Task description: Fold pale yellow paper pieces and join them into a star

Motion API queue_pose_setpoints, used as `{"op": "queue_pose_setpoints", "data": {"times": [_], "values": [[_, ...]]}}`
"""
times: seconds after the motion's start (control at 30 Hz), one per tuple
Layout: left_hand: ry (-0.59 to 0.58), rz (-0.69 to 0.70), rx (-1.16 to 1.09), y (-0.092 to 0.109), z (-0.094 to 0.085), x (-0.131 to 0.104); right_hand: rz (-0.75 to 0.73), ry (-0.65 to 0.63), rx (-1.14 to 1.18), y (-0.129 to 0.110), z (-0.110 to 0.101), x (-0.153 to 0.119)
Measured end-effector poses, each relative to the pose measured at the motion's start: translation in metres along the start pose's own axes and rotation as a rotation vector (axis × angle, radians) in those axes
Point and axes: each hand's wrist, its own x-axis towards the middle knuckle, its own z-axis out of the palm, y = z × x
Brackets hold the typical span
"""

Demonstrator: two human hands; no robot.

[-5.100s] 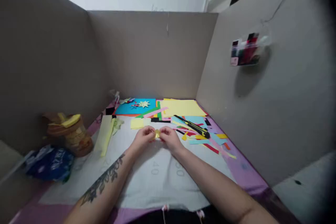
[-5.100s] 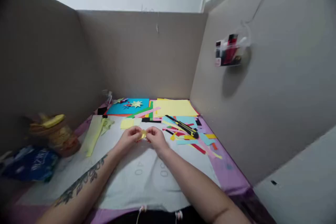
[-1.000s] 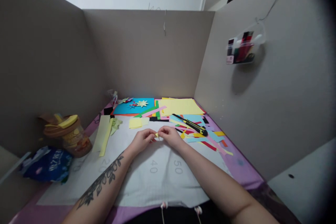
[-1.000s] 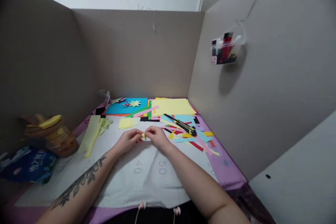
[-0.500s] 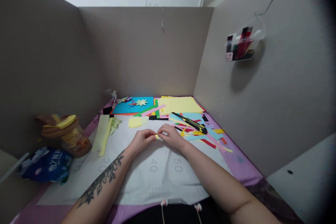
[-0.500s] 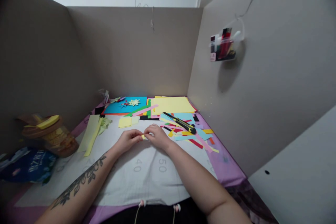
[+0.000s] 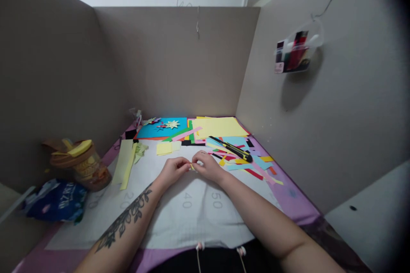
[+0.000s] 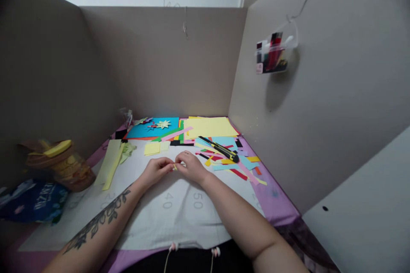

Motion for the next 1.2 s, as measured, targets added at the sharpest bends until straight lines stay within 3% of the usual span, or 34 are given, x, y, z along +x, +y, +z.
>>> {"op": "queue_pose_setpoints", "data": {"times": [0.4,0.97,1.2], "values": [[0.188,0.036,0.020,-0.003,0.003,0.001,-0.041,0.164,0.006,-0.004,0.003,-0.001],[0.152,0.071,-0.001,0.000,0.004,0.001,0.113,0.229,0.037,-0.005,0.014,-0.001],[0.109,0.062,0.024,-0.004,0.007,0.004,0.232,0.196,0.092,-0.012,0.015,0.001]]}}
